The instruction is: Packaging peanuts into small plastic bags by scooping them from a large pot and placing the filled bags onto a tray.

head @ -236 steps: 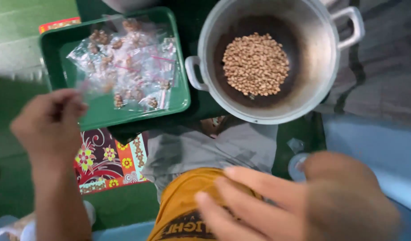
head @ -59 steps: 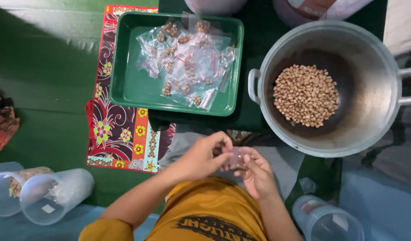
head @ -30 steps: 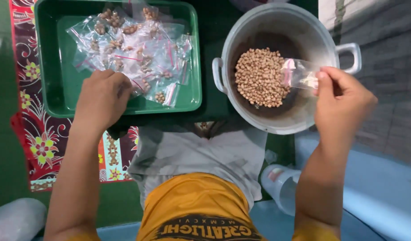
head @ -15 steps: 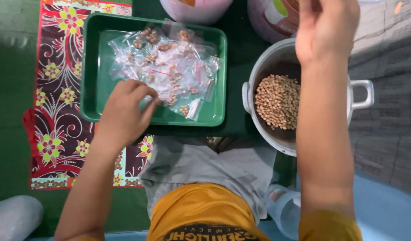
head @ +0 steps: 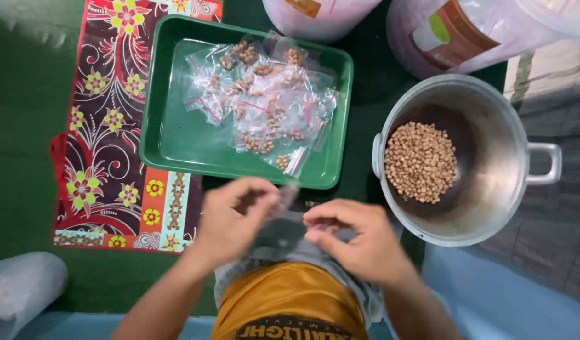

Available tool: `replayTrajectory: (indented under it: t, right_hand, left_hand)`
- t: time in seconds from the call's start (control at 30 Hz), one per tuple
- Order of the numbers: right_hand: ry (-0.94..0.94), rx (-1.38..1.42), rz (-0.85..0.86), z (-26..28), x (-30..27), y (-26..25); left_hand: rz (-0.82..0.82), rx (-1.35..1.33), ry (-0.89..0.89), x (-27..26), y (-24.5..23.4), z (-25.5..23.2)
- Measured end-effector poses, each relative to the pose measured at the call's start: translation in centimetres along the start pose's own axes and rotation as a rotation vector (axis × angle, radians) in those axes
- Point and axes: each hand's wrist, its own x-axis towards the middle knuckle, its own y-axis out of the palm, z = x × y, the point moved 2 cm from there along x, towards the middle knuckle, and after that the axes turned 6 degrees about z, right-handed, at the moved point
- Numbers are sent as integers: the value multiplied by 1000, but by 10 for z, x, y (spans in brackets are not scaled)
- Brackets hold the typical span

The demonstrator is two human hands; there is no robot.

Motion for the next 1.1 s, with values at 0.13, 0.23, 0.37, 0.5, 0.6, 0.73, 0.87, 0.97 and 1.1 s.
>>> replayTrajectory:
  t: [0.13, 0.23, 0.37, 0.5, 0.6, 0.73, 0.87, 0.97, 1.1]
  right_hand:
    - [154, 122, -206, -55, -34, 26]
    - [164, 399, -310, -93, -58, 36]
    - [281, 474, -382, -115, -78, 41]
    - [345, 478, -344, -130, -89, 39]
    - [330, 268, -217, -111, -83, 31]
    - [275, -46, -178, -102, -80, 29]
    - [136, -369, -208, -112, -77, 39]
    - [78, -477, -243, -124, -76, 41]
    - [31, -449, -254, -134, -75, 41]
  left_hand:
    - [157, -95, -156, -9, 36, 8]
    - [273, 35, 35, -12, 55, 16]
    - [300, 79, -100, -17, 70, 30]
    - [416, 15, -227, -24, 79, 45]
    - [624, -228, -286, -27, 83, 57]
    - [740, -321, -428, -31, 87, 64]
    - [534, 96, -187, -34, 96, 56]
    - [424, 387, -60, -32, 103, 59]
    - [367, 531, -81, -32, 102, 47]
